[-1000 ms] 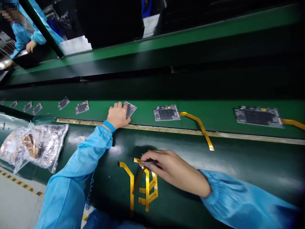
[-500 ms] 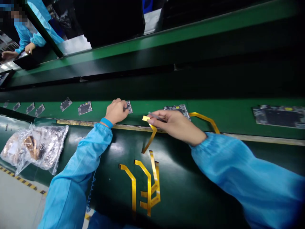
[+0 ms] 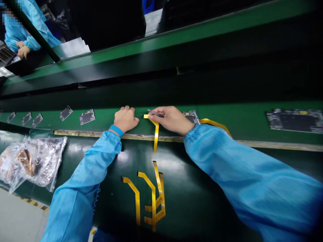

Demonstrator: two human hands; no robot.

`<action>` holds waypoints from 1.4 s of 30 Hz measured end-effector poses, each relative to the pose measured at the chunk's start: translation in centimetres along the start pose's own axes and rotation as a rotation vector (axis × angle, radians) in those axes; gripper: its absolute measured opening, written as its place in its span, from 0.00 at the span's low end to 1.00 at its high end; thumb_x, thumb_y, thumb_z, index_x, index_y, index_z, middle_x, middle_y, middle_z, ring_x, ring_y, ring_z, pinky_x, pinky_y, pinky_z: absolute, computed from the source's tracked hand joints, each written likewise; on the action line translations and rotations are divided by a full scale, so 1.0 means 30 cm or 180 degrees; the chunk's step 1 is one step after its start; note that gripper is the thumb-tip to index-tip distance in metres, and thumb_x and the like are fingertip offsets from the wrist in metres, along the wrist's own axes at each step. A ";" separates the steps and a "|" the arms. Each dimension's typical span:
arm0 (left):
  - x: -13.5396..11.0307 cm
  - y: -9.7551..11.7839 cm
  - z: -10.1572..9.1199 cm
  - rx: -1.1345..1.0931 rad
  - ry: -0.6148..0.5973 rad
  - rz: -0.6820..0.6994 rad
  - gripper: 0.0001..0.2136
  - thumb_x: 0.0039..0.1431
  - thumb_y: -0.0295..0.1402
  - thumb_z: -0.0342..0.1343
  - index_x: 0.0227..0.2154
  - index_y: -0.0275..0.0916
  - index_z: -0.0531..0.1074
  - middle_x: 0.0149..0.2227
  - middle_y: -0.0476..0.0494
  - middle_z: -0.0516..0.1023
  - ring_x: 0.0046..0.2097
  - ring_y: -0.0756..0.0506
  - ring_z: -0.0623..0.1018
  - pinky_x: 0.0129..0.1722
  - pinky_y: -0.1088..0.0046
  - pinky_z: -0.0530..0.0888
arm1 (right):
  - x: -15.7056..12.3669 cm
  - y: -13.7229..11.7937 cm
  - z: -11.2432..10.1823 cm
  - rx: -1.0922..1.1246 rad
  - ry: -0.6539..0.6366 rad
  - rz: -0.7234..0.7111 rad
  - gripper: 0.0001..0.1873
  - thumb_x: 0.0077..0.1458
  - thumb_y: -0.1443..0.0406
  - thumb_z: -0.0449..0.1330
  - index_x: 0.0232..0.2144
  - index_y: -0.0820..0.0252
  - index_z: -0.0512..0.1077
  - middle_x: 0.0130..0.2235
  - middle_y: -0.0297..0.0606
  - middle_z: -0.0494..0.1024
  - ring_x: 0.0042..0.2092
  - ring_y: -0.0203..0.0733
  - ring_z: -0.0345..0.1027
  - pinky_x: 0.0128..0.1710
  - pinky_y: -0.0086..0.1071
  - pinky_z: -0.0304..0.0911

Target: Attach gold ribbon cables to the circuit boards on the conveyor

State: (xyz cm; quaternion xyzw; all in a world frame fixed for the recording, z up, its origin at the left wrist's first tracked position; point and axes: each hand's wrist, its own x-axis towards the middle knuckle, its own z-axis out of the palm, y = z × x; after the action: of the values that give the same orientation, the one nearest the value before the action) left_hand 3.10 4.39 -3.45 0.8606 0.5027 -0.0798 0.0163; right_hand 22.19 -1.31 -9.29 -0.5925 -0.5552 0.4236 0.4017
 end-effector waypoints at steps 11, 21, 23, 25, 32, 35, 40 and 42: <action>-0.024 -0.173 0.035 -0.0892 0.0281 0.0616 0.09 0.60 0.22 0.55 0.37 0.39 0.77 0.42 0.42 0.79 0.41 0.43 0.79 0.45 0.66 0.76 | 0.041 -0.034 0.111 -0.0502 0.0200 0.0235 0.07 0.55 0.64 0.68 0.36 0.59 0.84 0.36 0.39 0.87 0.40 0.45 0.80 0.42 0.34 0.72; -0.037 -0.163 0.077 -0.0865 0.0490 0.1109 0.07 0.61 0.23 0.55 0.38 0.38 0.76 0.41 0.40 0.76 0.47 0.40 0.76 0.52 0.61 0.75 | 0.030 -0.041 0.105 -0.0938 0.0324 0.0383 0.07 0.56 0.63 0.67 0.35 0.57 0.85 0.34 0.38 0.87 0.37 0.44 0.80 0.37 0.32 0.70; -0.041 -0.156 0.075 -0.0812 0.0471 0.1119 0.07 0.61 0.24 0.54 0.38 0.37 0.76 0.41 0.40 0.76 0.48 0.39 0.76 0.52 0.61 0.75 | 0.028 -0.037 0.099 -0.0884 0.0292 0.0437 0.07 0.55 0.63 0.67 0.34 0.57 0.85 0.33 0.38 0.87 0.38 0.45 0.80 0.37 0.31 0.71; -0.046 -0.150 0.073 -0.0774 0.0467 0.1148 0.07 0.62 0.24 0.54 0.39 0.37 0.76 0.41 0.39 0.76 0.48 0.39 0.76 0.52 0.60 0.75 | 0.026 -0.031 0.093 -0.0789 0.0259 0.0481 0.07 0.55 0.63 0.68 0.34 0.58 0.85 0.33 0.38 0.87 0.38 0.45 0.81 0.37 0.31 0.72; -0.061 -0.133 0.065 -0.0710 0.0446 0.1288 0.05 0.64 0.26 0.54 0.38 0.38 0.75 0.43 0.39 0.75 0.48 0.39 0.75 0.51 0.60 0.74 | 0.018 -0.010 0.075 -0.0685 0.0341 0.0516 0.07 0.54 0.62 0.68 0.34 0.59 0.85 0.34 0.39 0.87 0.38 0.44 0.81 0.36 0.29 0.73; -0.066 -0.122 0.057 -0.0647 0.0369 0.1305 0.06 0.65 0.26 0.53 0.38 0.37 0.75 0.44 0.37 0.76 0.49 0.38 0.75 0.53 0.58 0.74 | 0.015 -0.003 0.069 -0.0794 0.0374 0.0524 0.07 0.54 0.62 0.68 0.33 0.58 0.85 0.34 0.39 0.87 0.38 0.44 0.81 0.35 0.29 0.73; -0.081 -0.105 0.045 -0.0580 0.0288 0.1309 0.08 0.67 0.27 0.52 0.42 0.36 0.76 0.47 0.36 0.77 0.52 0.38 0.74 0.54 0.59 0.74 | 0.013 0.011 0.052 -0.0738 0.0271 0.0501 0.05 0.53 0.63 0.69 0.32 0.59 0.84 0.34 0.40 0.87 0.39 0.46 0.82 0.38 0.32 0.75; -0.088 -0.099 0.047 -0.0533 0.0294 0.1320 0.08 0.67 0.28 0.53 0.43 0.37 0.77 0.49 0.36 0.77 0.54 0.37 0.74 0.55 0.59 0.74 | 0.014 0.016 0.044 -0.0678 0.0231 0.0484 0.05 0.53 0.64 0.69 0.32 0.59 0.84 0.34 0.39 0.87 0.39 0.46 0.82 0.39 0.32 0.76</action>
State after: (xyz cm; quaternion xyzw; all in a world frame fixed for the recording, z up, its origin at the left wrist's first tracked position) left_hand -0.93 3.42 -4.28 0.9439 0.3201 0.0068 0.0807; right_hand 21.11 -0.91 -10.18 -0.6870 -0.5357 0.3697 0.3230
